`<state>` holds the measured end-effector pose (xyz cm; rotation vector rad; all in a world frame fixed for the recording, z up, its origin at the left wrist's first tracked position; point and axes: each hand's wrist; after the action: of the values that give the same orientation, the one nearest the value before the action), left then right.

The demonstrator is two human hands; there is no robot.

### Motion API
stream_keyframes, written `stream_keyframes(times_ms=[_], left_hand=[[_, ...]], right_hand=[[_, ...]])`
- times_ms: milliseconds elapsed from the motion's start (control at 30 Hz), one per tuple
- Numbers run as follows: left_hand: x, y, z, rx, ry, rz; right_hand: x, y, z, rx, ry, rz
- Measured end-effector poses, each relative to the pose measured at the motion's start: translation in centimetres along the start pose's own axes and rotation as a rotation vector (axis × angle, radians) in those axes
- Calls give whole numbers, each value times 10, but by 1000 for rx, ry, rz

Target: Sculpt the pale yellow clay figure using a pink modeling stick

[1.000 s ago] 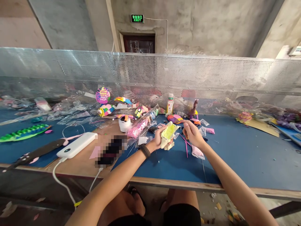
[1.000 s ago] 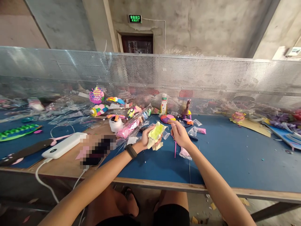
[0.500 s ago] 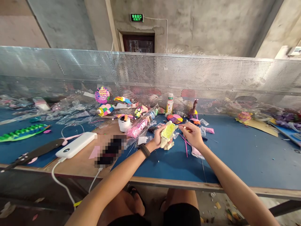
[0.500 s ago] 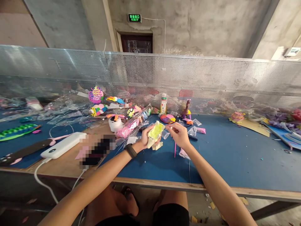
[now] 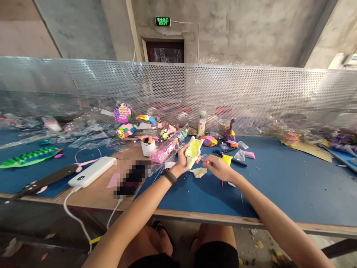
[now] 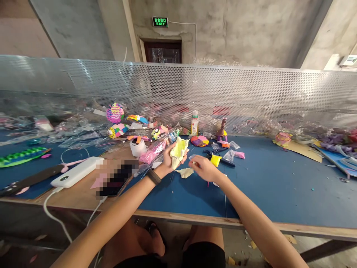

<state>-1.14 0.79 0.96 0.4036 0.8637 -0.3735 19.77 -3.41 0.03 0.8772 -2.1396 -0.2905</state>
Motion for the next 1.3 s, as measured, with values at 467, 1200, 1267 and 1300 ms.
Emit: stream_keyframes(times_ms=[467,1200,1267,1300], left_hand=[[5,2,-5,-21,54,33],[3,-4,3,41,69,-8],[3,-5,3,37,70,-21],[3,-5,3,36,74,-23]], right_hand=[[14,-13,12,329,-553,-59],[-1,2,-5,71,-304,-28],[-3,4,-14,-92,-213,-2],[-4,4,-18,-158,-173,18]])
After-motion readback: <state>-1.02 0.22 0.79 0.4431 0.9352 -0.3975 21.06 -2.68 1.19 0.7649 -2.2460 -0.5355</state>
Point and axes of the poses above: each hand's wrist, its own y-axis towards the middle knuckle, its own z-axis out of the palm, x = y × z, and after that the axes turned 2 degrees about y, right-handed
